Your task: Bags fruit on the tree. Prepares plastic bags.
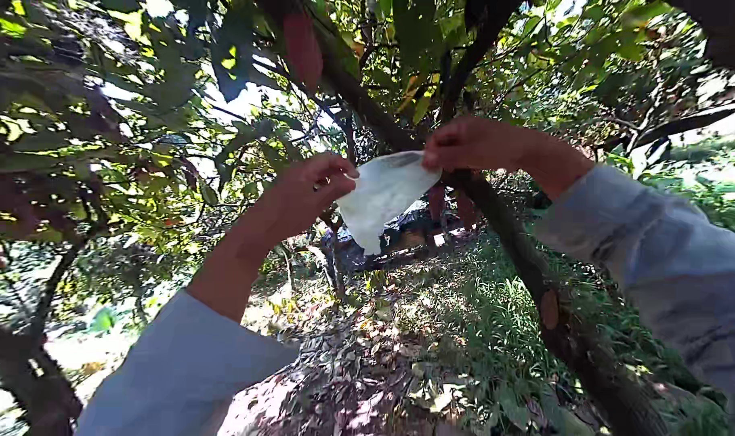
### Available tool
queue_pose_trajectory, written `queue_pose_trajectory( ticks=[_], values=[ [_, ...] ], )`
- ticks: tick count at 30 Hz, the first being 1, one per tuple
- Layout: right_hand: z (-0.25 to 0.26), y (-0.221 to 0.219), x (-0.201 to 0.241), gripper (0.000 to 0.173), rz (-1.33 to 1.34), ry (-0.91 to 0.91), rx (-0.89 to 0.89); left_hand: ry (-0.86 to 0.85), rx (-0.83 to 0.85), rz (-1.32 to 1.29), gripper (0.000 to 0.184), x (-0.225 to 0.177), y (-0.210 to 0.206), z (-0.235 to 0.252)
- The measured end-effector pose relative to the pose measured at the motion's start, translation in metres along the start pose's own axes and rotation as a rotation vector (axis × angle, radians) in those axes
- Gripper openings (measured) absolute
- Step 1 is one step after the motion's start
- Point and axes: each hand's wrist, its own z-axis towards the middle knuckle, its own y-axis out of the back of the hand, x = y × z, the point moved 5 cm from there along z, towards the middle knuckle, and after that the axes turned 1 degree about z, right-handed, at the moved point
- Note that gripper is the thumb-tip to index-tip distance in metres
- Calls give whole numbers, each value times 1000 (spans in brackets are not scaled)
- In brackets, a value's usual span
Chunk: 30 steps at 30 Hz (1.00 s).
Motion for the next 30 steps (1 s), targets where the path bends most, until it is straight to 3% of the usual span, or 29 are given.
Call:
queue_pose_trajectory(
  ticks=[7, 10, 14, 19, 22, 25, 28, 30],
  values=[
    [35, -7, 27, 23, 100, 1, -52, 3, 45, -24, 23, 1, 56, 1],
    [51, 1, 43, 23, 184, 77, -162, 3, -27, -113, 17, 4, 83, 8],
    [86, 23, 58, 26, 153, 137, -359, 55, -110, 89, 31, 5, 111, 26],
    [133, 48, 65, 29, -213, -80, -488, 139, -99, 290, 34, 20, 125, 57],
    [148, 65, 71, 30, -213, -170, -609, 157, -121, 296, 33, 26, 123, 72],
    [152, 73, 75, 30, -1, -134, -712, 217, -202, 200, 36, 27, 117, 84],
    [147, 69, 68, 20, 410, -31, -774, 243, -240, 155, 39, 31, 116, 95],
    [147, 60, 60, 22, 674, 26, -733, 256, -209, 147, 41, 35, 114, 101]
  ],
)
